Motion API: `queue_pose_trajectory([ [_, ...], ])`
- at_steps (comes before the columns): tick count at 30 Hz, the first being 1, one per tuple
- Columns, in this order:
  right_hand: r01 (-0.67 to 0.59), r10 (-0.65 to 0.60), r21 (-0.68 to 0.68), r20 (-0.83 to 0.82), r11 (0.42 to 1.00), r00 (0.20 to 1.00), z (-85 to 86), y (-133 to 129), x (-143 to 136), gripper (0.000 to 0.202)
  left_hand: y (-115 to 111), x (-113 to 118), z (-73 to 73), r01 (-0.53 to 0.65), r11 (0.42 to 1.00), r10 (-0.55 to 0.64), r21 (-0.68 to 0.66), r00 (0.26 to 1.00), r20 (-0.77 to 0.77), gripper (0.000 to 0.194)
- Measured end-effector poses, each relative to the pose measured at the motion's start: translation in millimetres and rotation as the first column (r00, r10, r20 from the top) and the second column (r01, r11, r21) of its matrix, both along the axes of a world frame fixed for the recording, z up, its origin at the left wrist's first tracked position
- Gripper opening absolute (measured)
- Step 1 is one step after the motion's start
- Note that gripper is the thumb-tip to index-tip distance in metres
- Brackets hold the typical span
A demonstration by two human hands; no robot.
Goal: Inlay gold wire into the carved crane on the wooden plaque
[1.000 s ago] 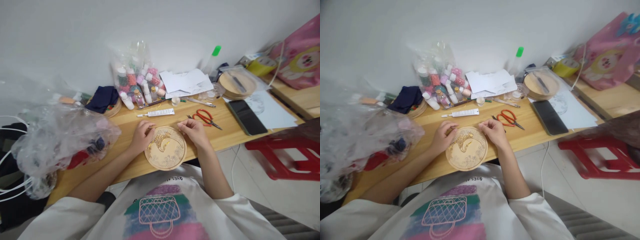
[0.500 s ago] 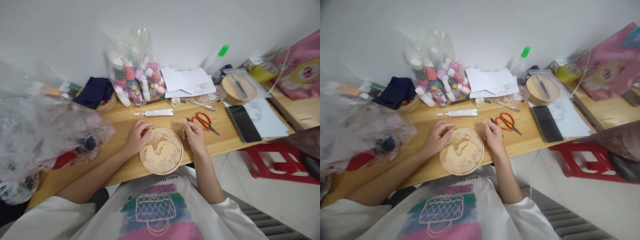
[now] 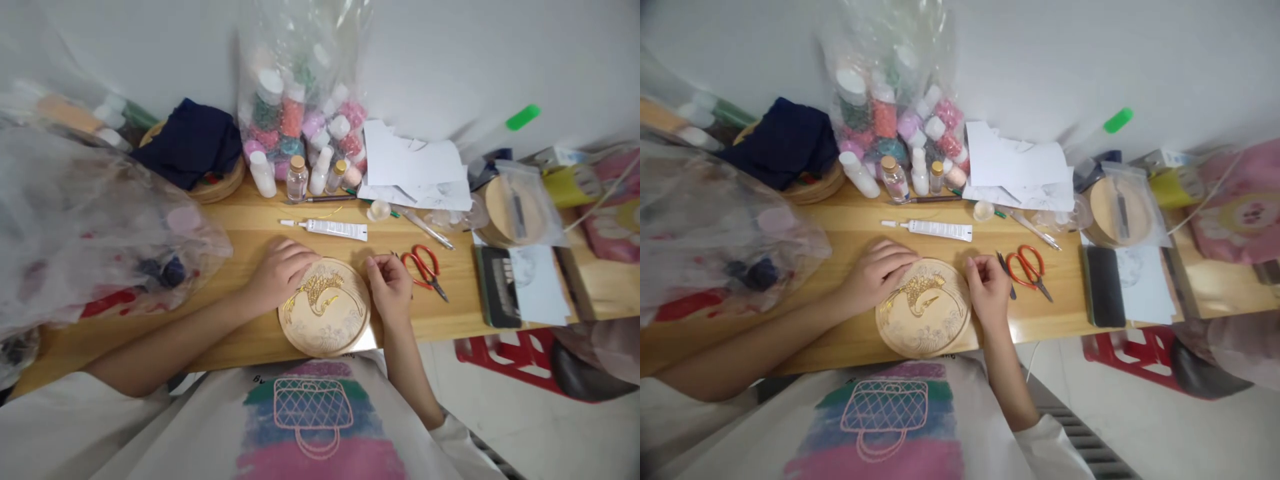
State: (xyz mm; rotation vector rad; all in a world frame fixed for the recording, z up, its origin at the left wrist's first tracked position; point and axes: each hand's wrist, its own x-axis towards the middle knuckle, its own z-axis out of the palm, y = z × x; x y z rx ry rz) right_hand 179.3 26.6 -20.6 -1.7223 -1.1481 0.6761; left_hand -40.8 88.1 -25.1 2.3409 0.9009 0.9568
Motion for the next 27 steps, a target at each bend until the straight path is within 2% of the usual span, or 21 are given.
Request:
queue_pose_trajectory([
  [5, -0.044, 0.017, 0.101, 0.251, 0.994, 0.968, 7.0, -3, -5, 0.020, 20, -12, -0.8, -0.124, 0.992, 0.123, 0.008, 0.987, 0.105, 0.014],
  [8, -0.220, 0.140, 0.155, 0.407, 0.963, 0.902, 14.7, -4, -5, 0.015, 26, -16, 1.3, -0.152, 0.988, 0.153, -0.018, 0.981, 0.123, 0.012],
  [10, -0.392, 0.286, 0.143, 0.470, 0.909, 0.835, 17.5, -1, -3, 0.022, 26, -17, 2.4, -0.155, 0.987, 0.159, -0.038, 0.980, 0.122, 0.012],
  [13, -0.643, 0.478, 0.074, 0.605, 0.762, 0.637, 16.0, 8, 1, 0.044, 25, -16, 2.7, -0.159, 0.985, 0.166, -0.066, 0.979, 0.121, 0.012],
  [15, -0.734, 0.535, 0.012, 0.676, 0.679, 0.506, 13.3, 14, 4, 0.055, 25, -15, 2.4, -0.159, 0.984, 0.169, -0.082, 0.977, 0.133, 0.013],
  [16, -0.751, 0.547, -0.009, 0.691, 0.660, 0.472, 12.1, 16, 4, 0.058, 25, -15, 2.4, -0.156, 0.984, 0.167, -0.089, 0.976, 0.139, 0.013],
  [23, -0.736, 0.562, -0.041, 0.675, 0.676, 0.478, 10.8, 20, 5, 0.061, 25, -16, 1.9, -0.106, 0.989, 0.119, -0.099, 0.984, 0.136, 0.012],
  [27, -0.701, 0.512, 0.013, 0.673, 0.713, 0.533, 12.9, 20, 3, 0.052, 25, -15, 2.2, -0.110, 0.989, 0.123, -0.103, 0.984, 0.130, 0.012],
])
